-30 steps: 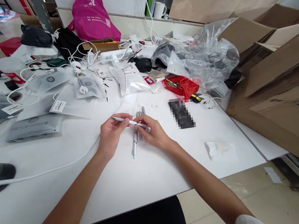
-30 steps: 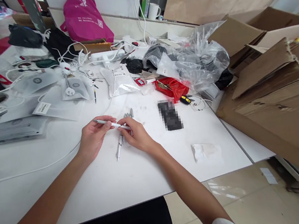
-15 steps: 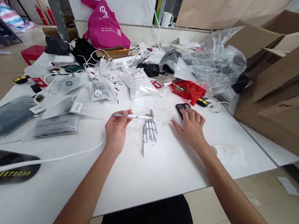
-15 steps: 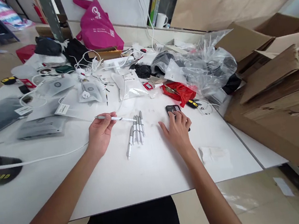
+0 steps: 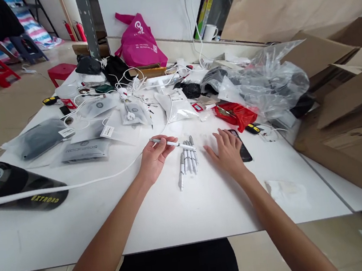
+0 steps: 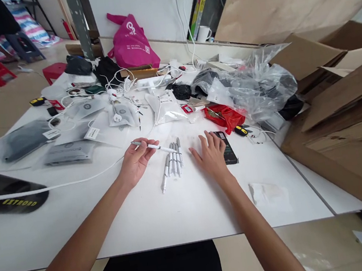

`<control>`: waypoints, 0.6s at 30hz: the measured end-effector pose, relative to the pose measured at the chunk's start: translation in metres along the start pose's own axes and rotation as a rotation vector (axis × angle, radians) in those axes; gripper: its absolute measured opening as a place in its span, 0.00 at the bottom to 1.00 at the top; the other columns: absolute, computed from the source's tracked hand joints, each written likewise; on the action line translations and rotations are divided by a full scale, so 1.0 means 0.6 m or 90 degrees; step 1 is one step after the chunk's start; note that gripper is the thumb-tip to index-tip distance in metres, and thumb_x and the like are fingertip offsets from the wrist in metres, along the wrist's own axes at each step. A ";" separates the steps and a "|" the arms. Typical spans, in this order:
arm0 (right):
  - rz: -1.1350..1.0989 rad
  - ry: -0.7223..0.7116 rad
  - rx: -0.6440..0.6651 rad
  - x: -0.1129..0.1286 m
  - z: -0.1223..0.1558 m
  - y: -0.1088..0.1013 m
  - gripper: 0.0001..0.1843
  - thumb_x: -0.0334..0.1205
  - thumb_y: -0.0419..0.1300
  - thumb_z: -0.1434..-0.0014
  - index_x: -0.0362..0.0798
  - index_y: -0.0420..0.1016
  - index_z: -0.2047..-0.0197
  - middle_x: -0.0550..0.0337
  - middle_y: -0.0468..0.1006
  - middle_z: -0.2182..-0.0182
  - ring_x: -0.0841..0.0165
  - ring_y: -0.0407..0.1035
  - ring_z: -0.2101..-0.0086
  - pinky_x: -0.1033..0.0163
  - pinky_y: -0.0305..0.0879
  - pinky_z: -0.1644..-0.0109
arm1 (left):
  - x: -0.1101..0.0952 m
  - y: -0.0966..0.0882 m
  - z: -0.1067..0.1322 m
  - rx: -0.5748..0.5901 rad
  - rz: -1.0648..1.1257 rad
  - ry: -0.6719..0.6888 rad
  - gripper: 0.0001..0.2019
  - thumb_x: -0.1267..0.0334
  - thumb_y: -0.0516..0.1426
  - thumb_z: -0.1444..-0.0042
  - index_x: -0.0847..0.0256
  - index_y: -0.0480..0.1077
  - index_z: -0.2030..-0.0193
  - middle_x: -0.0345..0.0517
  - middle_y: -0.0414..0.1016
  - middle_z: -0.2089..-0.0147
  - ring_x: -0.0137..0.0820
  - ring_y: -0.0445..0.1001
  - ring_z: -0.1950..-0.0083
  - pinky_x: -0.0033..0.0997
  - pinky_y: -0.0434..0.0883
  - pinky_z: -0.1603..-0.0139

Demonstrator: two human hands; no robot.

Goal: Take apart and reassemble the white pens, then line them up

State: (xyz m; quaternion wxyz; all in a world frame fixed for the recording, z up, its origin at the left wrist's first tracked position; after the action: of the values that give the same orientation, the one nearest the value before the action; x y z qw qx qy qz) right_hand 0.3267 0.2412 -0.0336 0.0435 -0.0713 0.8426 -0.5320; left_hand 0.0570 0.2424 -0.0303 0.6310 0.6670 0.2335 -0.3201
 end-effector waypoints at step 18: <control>-0.546 -0.107 0.092 0.173 -0.035 -0.013 0.23 0.56 0.47 0.21 0.50 0.75 0.43 0.54 0.82 0.63 0.61 0.73 0.64 0.56 0.67 0.57 | 0.020 0.014 0.005 0.006 -0.051 -0.029 0.17 0.57 0.70 0.37 0.64 0.78 0.47 0.51 0.84 0.49 0.41 0.82 0.40 0.42 0.73 0.31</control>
State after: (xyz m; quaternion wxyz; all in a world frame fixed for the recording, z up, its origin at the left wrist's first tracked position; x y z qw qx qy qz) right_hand 0.2219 0.2391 -0.0173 -0.1080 -0.4538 0.6911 -0.5520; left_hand 0.0709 0.2375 -0.0335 0.6199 0.6522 0.2443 -0.3616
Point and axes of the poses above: each hand's wrist, its own z-axis away from the middle knuckle, its own y-axis out of the palm, x = y × z, the point moved 8 cm from there along -z, towards the middle knuckle
